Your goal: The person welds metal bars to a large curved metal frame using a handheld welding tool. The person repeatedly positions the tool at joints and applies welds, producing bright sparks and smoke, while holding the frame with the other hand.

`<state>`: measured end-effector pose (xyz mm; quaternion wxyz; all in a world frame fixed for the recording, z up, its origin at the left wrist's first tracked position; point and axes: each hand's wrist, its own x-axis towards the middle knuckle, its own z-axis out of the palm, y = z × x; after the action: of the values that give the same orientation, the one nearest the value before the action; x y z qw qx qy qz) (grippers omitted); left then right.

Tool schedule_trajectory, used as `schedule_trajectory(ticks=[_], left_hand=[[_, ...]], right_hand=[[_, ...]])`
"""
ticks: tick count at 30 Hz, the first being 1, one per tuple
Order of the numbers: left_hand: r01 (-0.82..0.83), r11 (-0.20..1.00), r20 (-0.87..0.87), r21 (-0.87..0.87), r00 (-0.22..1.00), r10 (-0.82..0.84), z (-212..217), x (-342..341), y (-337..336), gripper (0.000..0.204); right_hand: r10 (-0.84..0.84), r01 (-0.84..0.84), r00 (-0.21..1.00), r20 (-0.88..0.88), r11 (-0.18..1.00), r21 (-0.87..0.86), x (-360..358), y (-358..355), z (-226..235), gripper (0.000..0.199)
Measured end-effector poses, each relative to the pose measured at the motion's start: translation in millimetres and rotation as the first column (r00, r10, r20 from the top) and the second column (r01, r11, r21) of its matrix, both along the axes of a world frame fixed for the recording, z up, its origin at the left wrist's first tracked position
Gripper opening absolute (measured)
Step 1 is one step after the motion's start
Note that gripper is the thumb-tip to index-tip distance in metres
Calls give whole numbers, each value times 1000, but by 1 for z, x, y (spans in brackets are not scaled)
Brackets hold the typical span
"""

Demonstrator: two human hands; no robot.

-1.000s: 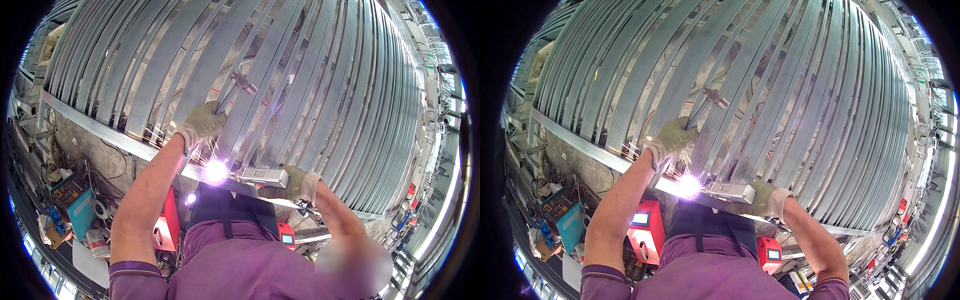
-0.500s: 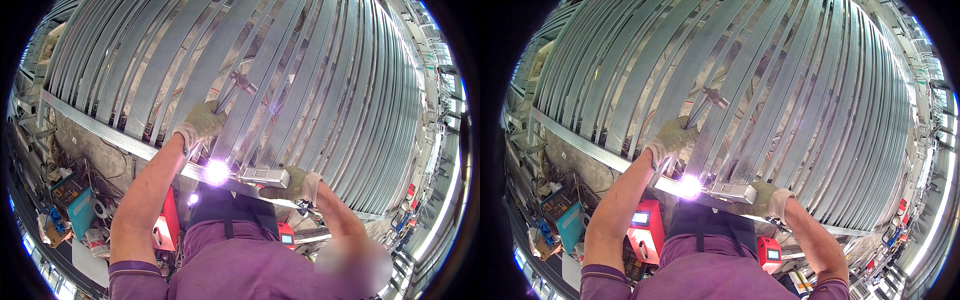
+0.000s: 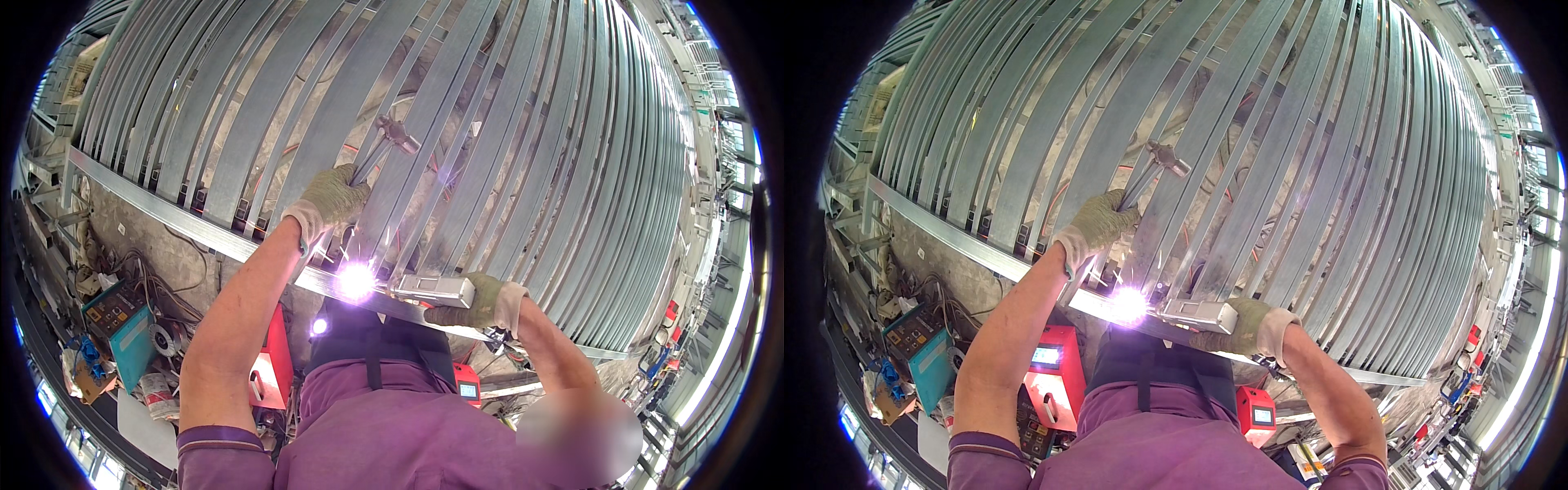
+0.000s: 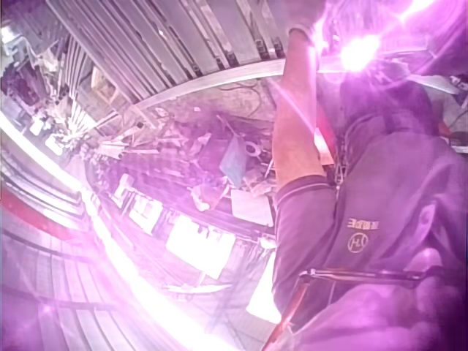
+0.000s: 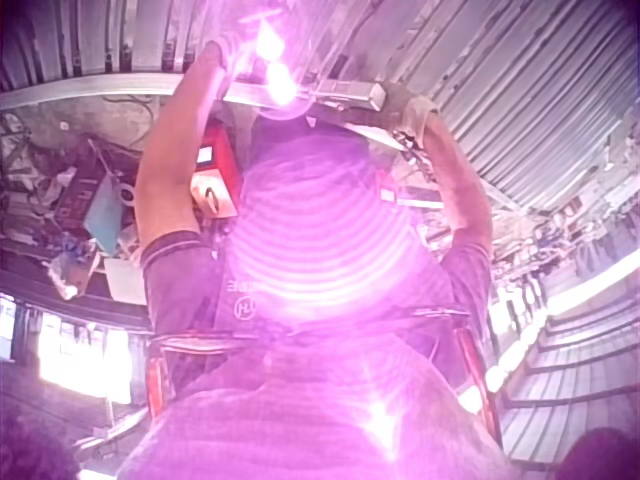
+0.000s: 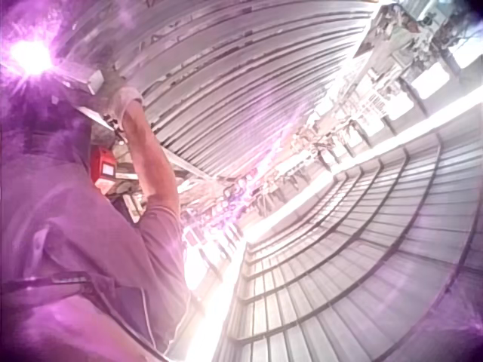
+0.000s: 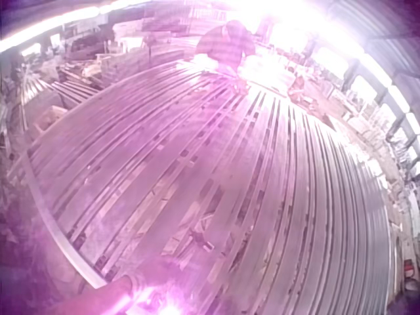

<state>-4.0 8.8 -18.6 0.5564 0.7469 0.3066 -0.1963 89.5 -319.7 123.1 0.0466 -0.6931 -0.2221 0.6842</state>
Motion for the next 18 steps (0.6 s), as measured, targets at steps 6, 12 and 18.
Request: schedule_trajectory(ticks=[6, 12, 18], left_hand=[[-9, 1000, -28, -8, 1000, 9, 16, 3, -3, 26], [2, 1000, -40, 1, 999, -2, 21, 4, -2, 26], [-25, 999, -34, -40, 999, 24, 12, 2, -2, 24]], right_hand=[[-25, 25, 1000, -14, 1000, 6, 1, 1, 6, 77], [-29, 30, 999, 13, 999, -30, 1, 3, 11, 77], [10, -10, 1000, 4, 1000, 0, 3, 5, 15, 77]])
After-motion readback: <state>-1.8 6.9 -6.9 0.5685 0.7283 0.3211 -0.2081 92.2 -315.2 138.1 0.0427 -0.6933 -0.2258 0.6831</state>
